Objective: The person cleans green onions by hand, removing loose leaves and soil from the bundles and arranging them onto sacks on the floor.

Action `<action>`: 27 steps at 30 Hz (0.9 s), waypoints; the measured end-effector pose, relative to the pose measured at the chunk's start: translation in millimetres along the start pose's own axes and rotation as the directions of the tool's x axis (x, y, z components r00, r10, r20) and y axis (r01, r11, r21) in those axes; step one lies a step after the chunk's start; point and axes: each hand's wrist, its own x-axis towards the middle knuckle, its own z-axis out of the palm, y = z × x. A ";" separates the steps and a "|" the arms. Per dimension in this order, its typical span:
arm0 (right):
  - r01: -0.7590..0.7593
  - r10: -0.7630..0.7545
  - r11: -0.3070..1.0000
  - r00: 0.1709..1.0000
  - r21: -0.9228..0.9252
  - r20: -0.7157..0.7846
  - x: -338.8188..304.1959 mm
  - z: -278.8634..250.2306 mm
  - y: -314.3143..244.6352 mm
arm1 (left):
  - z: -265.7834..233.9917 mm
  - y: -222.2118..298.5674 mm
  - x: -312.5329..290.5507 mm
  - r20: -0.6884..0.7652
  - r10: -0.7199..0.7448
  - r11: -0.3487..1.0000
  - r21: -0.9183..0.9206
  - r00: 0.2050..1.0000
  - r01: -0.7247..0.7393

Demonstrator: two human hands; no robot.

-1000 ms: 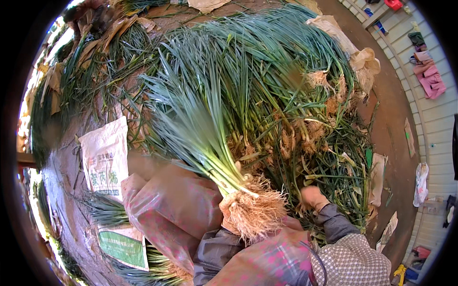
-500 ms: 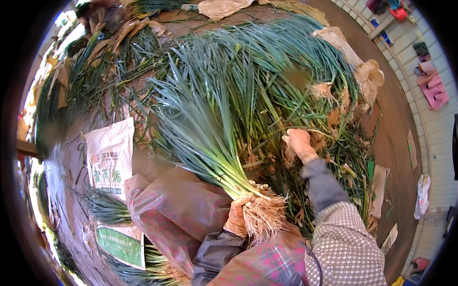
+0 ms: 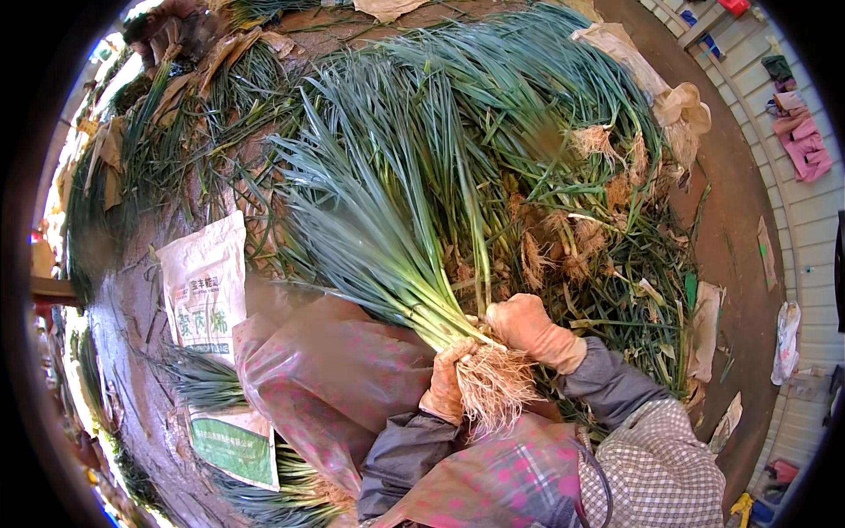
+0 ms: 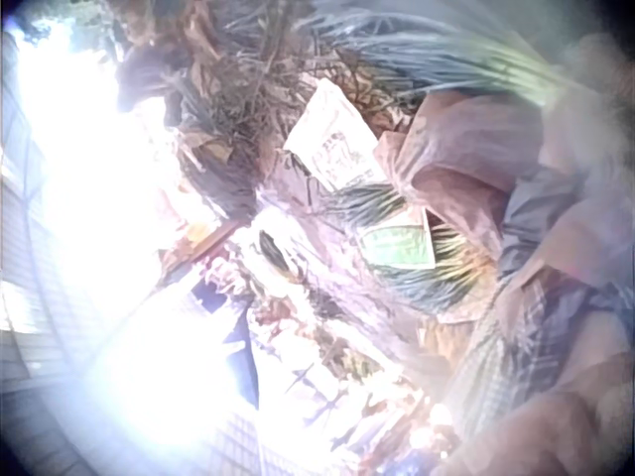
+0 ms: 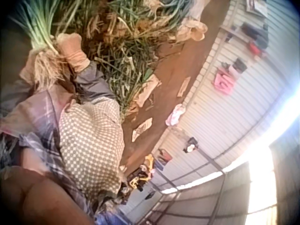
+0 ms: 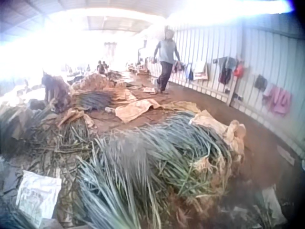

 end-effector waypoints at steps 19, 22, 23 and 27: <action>-0.245 0.401 -0.085 0.879 0.966 0.259 64.9 -2.4 32.5 | 2.0 -1.4 -7.0 -0.010 0.046 0.998 -0.051 0.999 -0.047; 0.065 0.560 -0.572 0.759 0.818 0.331 96.4 10.4 3.2 | 2.1 2.4 -9.0 -0.022 0.088 0.995 -0.048 0.996 -0.089; 0.114 0.600 -0.596 0.721 0.795 0.347 98.3 0.7 -13.0 | -1.0 7.7 -8.5 -0.007 0.118 0.992 -0.036 0.993 -0.118; -0.102 0.705 -0.220 0.670 0.970 0.231 55.5 34.4 -14.8 | -13.4 -0.1 -1.0 0.016 0.112 0.991 -0.075 0.994 -0.111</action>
